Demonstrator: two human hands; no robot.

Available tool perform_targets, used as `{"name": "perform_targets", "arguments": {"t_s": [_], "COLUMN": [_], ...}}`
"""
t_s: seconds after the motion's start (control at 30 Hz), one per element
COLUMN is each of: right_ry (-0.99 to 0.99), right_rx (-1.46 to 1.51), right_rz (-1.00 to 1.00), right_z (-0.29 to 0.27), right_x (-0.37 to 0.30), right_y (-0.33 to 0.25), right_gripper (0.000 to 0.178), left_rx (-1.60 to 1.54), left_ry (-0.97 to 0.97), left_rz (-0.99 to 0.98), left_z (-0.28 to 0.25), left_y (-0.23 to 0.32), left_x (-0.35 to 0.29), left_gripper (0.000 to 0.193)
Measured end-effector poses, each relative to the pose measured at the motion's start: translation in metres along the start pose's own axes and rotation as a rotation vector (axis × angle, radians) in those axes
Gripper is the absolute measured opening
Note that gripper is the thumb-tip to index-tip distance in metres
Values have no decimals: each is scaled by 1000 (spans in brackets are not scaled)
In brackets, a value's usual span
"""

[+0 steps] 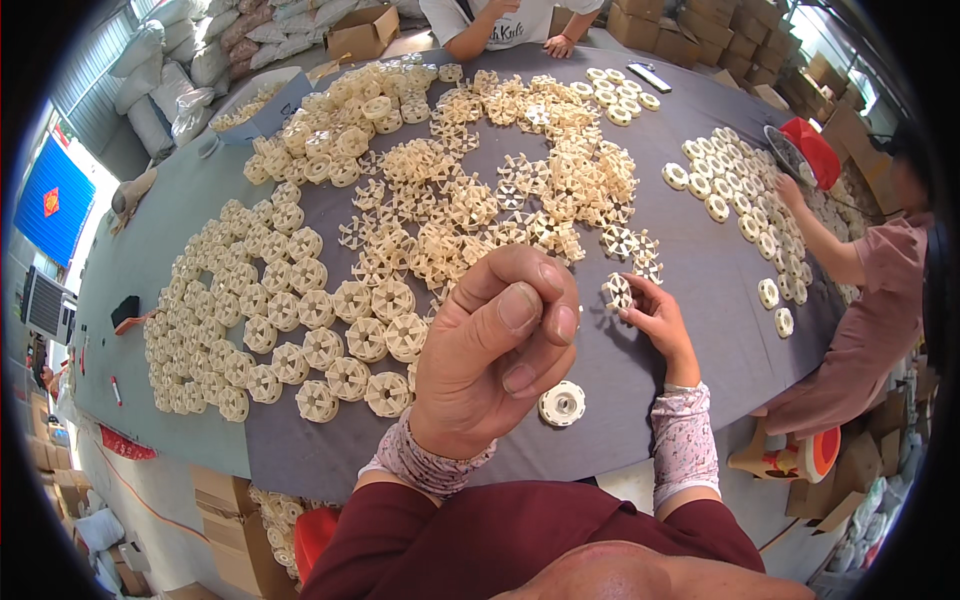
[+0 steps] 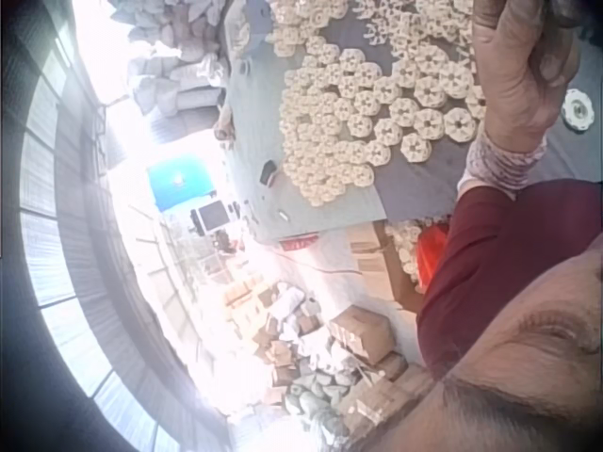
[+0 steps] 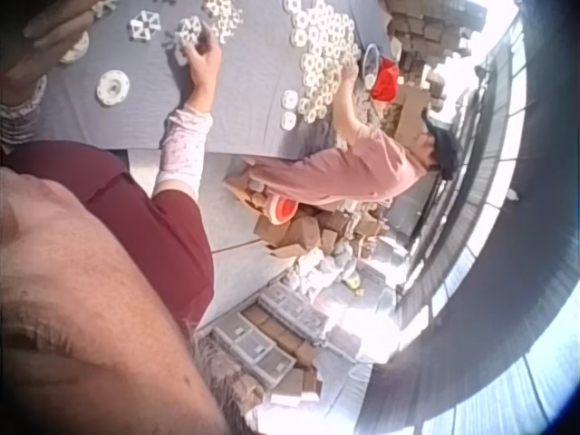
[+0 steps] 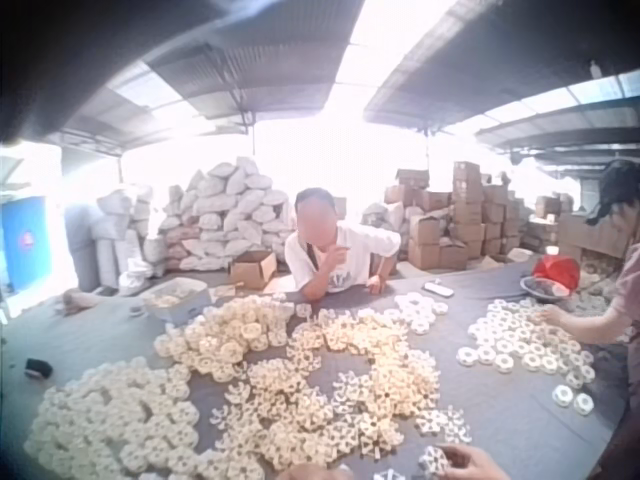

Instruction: The person assembles small circular plastic components by inserting spoked inserts into circular frames by hand at a factory workbench.

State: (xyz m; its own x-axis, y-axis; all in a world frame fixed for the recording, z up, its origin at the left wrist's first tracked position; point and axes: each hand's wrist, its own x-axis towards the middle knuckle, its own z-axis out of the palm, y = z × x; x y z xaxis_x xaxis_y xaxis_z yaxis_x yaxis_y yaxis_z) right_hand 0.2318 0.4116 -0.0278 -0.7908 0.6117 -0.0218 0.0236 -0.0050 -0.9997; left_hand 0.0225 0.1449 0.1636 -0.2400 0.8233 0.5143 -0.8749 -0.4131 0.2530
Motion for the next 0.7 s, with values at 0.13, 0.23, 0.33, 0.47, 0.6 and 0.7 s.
{"name": "perform_targets", "arguments": {"t_s": [0.13, 0.23, 0.33, 0.47, 0.6, 0.7], "right_ry": [-3, -12, -7, 6, -4, 7], "right_rx": [-4, 6, 7, 3, -62, -33], "right_rz": [6, -10, -20, 4, 17, 43], "right_z": [-2, -2, 1, 5, -6, 7], "right_x": [1, 3, 4, 1, 0, -1], "right_y": [3, 7, 5, -3, 7, -11], "right_gripper": [65, 65, 65, 65, 66, 66], "left_rx": [4, -3, 57, 48, 22, -12], "left_ry": [-10, -20, -98, -66, -17, -1], "left_rz": [3, -14, -49, -73, -65, -67], "left_z": [-1, -1, -6, -3, 0, -6], "left_y": [0, 2, 10, 11, 9, 16], "left_x": [0, 2, 3, 1, 1, 1], "left_gripper": [21, 24, 32, 34, 37, 38]}}
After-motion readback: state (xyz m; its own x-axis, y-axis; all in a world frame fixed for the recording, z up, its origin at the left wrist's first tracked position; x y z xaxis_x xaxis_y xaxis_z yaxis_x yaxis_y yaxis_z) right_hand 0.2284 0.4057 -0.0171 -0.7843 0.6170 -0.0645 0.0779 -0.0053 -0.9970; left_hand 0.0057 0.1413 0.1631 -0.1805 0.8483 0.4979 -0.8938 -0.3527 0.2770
